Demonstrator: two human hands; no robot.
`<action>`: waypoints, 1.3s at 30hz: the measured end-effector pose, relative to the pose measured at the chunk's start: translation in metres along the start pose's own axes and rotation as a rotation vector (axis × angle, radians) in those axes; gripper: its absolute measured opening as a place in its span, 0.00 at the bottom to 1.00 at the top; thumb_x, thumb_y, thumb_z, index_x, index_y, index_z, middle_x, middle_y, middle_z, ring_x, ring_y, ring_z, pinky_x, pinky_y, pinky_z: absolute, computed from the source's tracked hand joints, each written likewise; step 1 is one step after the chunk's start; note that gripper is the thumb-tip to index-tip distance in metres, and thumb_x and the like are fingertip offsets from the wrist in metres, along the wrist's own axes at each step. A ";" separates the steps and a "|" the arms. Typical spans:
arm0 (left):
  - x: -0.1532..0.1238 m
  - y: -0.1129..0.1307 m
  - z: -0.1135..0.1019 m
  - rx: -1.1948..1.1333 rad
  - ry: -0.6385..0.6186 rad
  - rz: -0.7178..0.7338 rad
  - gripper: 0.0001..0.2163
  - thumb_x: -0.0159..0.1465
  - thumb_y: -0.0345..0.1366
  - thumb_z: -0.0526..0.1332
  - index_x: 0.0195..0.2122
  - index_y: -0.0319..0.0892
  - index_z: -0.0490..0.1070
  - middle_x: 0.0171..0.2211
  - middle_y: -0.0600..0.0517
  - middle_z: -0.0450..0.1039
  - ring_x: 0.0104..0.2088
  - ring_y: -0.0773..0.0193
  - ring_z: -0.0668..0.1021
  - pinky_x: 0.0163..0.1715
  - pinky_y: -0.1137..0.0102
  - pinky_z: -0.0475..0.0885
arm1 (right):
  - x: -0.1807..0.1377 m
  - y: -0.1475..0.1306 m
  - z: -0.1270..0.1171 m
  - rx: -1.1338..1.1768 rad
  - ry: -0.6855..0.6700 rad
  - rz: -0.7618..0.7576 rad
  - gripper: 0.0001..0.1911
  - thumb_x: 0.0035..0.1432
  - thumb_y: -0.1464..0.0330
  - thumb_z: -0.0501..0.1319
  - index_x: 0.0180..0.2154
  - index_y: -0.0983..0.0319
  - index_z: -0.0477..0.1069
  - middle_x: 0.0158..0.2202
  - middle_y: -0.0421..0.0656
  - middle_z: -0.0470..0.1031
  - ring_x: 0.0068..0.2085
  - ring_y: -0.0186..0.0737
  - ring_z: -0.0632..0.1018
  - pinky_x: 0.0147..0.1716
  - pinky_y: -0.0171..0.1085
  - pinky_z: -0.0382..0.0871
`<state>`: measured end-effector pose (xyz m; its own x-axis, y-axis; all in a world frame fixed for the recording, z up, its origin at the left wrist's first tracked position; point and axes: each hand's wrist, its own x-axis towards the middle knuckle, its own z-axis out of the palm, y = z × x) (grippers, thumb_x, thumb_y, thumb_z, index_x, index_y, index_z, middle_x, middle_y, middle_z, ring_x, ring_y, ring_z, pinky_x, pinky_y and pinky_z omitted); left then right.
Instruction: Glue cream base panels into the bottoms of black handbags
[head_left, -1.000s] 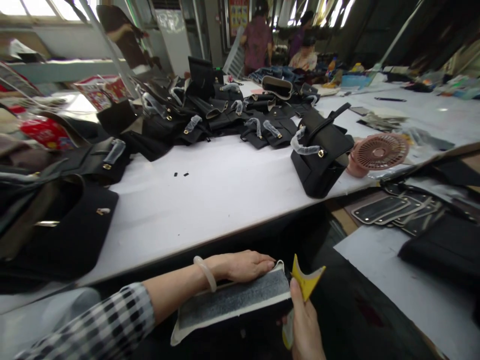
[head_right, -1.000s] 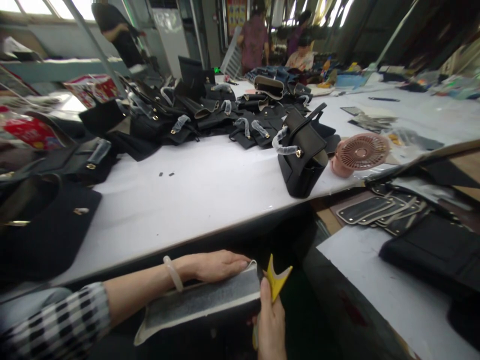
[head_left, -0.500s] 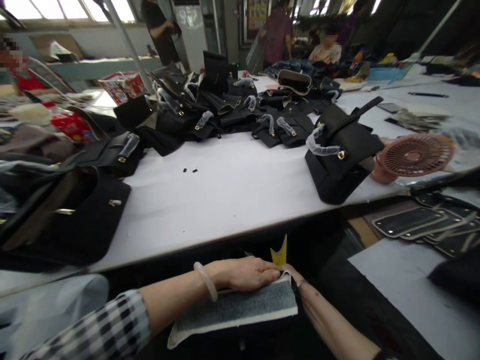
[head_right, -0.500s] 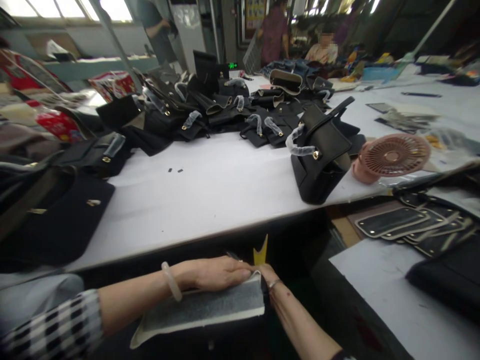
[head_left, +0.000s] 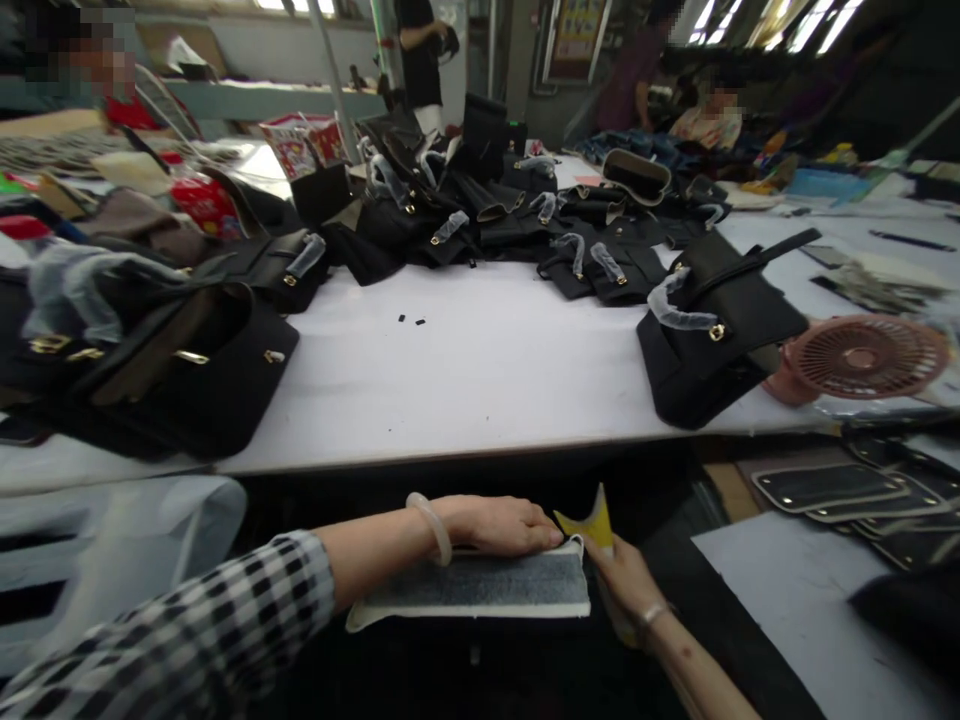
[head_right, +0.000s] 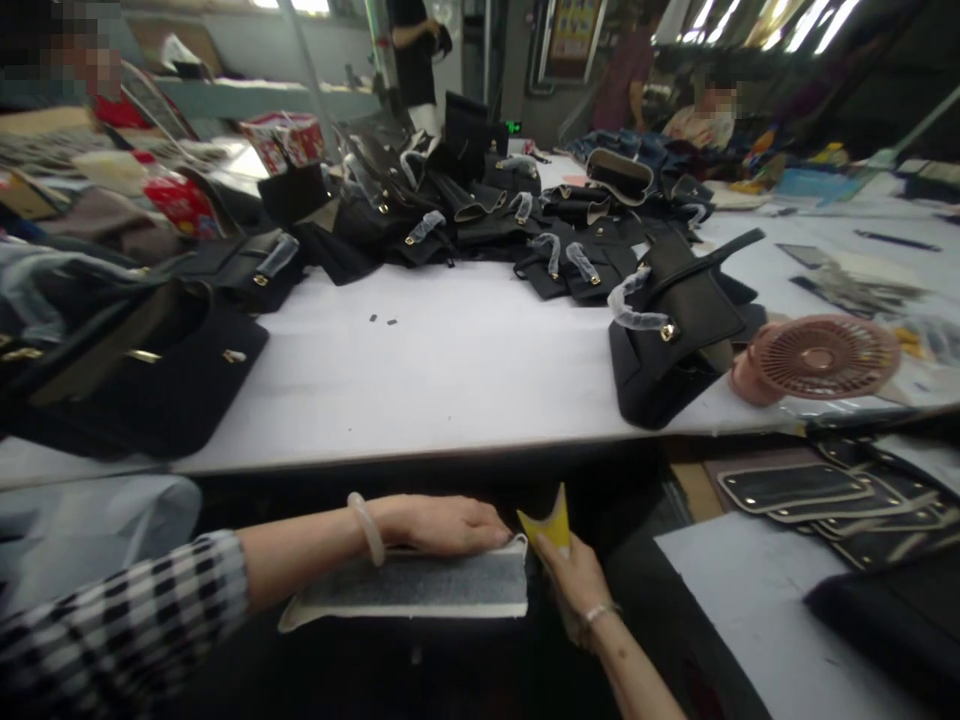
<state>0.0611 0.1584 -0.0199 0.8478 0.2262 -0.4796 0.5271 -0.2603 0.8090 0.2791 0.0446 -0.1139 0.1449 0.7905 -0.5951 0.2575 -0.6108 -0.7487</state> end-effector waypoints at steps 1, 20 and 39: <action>0.001 -0.002 0.000 -0.016 0.000 0.001 0.19 0.70 0.46 0.48 0.47 0.41 0.75 0.48 0.46 0.77 0.47 0.55 0.77 0.49 0.63 0.69 | -0.009 -0.003 -0.017 -0.029 -0.022 0.042 0.23 0.64 0.49 0.56 0.37 0.63 0.68 0.23 0.37 0.70 0.19 0.31 0.71 0.18 0.31 0.65; -0.012 0.005 0.002 -0.075 0.216 -0.101 0.33 0.65 0.52 0.55 0.70 0.57 0.44 0.41 0.50 0.78 0.38 0.57 0.79 0.38 0.66 0.71 | 0.009 -0.106 -0.045 -1.226 0.037 -0.913 0.30 0.71 0.52 0.41 0.24 0.59 0.67 0.21 0.42 0.71 0.24 0.39 0.71 0.30 0.40 0.48; -0.010 0.007 0.012 0.192 0.303 -0.013 0.19 0.70 0.48 0.50 0.53 0.47 0.72 0.39 0.48 0.80 0.37 0.55 0.80 0.36 0.68 0.70 | 0.000 -0.103 -0.034 -1.364 0.045 -1.017 0.28 0.72 0.58 0.43 0.24 0.58 0.70 0.20 0.42 0.74 0.22 0.41 0.73 0.28 0.42 0.44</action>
<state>0.0568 0.1426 -0.0130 0.8002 0.4915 -0.3437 0.5637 -0.4204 0.7110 0.2846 0.1089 -0.0268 -0.5649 0.8240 -0.0434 0.8249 0.5653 -0.0036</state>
